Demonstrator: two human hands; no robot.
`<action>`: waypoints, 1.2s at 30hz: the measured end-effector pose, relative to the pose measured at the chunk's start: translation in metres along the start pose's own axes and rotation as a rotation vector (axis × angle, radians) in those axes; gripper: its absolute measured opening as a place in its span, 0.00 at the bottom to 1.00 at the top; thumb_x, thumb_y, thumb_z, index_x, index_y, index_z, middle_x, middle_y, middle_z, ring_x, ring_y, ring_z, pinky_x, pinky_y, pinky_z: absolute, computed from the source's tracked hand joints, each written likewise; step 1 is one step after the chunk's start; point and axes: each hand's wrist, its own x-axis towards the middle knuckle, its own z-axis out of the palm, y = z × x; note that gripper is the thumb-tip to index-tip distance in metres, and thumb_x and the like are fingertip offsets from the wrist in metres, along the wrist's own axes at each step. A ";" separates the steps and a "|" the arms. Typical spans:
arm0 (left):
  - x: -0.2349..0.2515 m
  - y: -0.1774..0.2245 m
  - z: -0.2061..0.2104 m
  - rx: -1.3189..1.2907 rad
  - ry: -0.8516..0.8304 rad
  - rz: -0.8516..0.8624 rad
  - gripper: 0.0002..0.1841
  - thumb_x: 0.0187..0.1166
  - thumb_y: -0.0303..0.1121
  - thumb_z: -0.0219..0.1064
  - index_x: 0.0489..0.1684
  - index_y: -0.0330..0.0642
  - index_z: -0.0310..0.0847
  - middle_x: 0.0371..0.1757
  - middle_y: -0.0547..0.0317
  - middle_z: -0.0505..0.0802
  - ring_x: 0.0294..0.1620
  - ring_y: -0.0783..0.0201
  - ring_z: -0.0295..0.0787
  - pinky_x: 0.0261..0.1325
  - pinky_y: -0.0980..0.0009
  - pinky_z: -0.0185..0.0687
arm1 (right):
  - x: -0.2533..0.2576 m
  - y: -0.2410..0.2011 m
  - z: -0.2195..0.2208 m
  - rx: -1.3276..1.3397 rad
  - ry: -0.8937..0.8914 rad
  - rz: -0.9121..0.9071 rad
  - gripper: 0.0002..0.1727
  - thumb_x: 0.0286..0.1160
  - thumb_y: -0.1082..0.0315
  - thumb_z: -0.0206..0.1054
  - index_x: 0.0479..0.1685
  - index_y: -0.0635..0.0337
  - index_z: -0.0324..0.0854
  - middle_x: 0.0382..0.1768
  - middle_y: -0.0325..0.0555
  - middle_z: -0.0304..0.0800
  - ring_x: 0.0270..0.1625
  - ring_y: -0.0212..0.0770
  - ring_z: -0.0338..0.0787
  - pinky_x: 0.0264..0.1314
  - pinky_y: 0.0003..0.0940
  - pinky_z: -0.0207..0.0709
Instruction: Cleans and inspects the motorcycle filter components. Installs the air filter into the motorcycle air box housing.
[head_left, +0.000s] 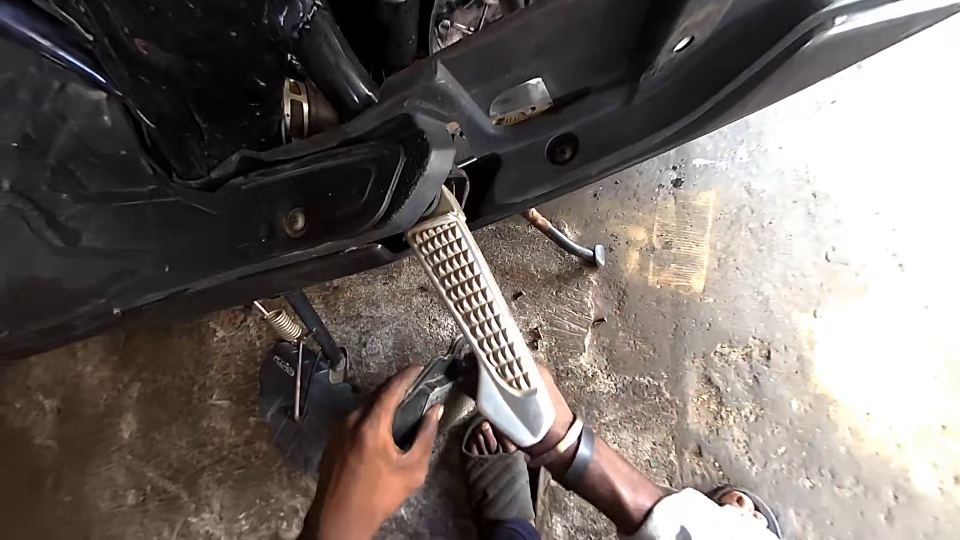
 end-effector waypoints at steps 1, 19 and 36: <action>0.001 0.003 -0.001 0.008 -0.019 -0.008 0.26 0.67 0.52 0.70 0.59 0.44 0.90 0.43 0.53 0.97 0.41 0.60 0.97 0.44 0.57 0.92 | -0.002 -0.007 0.001 0.014 0.024 -0.052 0.10 0.79 0.60 0.66 0.49 0.49 0.91 0.47 0.39 0.95 0.50 0.40 0.94 0.54 0.45 0.88; 0.008 -0.003 0.001 0.015 -0.004 0.054 0.31 0.55 0.48 0.72 0.57 0.37 0.90 0.42 0.51 0.97 0.42 0.58 0.96 0.45 0.58 0.91 | 0.002 -0.019 0.011 -0.068 0.115 -0.538 0.16 0.79 0.70 0.60 0.55 0.46 0.91 0.57 0.37 0.94 0.63 0.40 0.91 0.64 0.42 0.85; 0.006 -0.001 -0.002 -0.031 -0.037 -0.055 0.30 0.61 0.47 0.73 0.64 0.40 0.86 0.50 0.49 0.96 0.49 0.55 0.96 0.52 0.51 0.91 | 0.003 -0.034 0.007 0.123 0.082 -0.054 0.13 0.79 0.60 0.64 0.54 0.51 0.89 0.42 0.38 0.95 0.49 0.39 0.93 0.57 0.47 0.85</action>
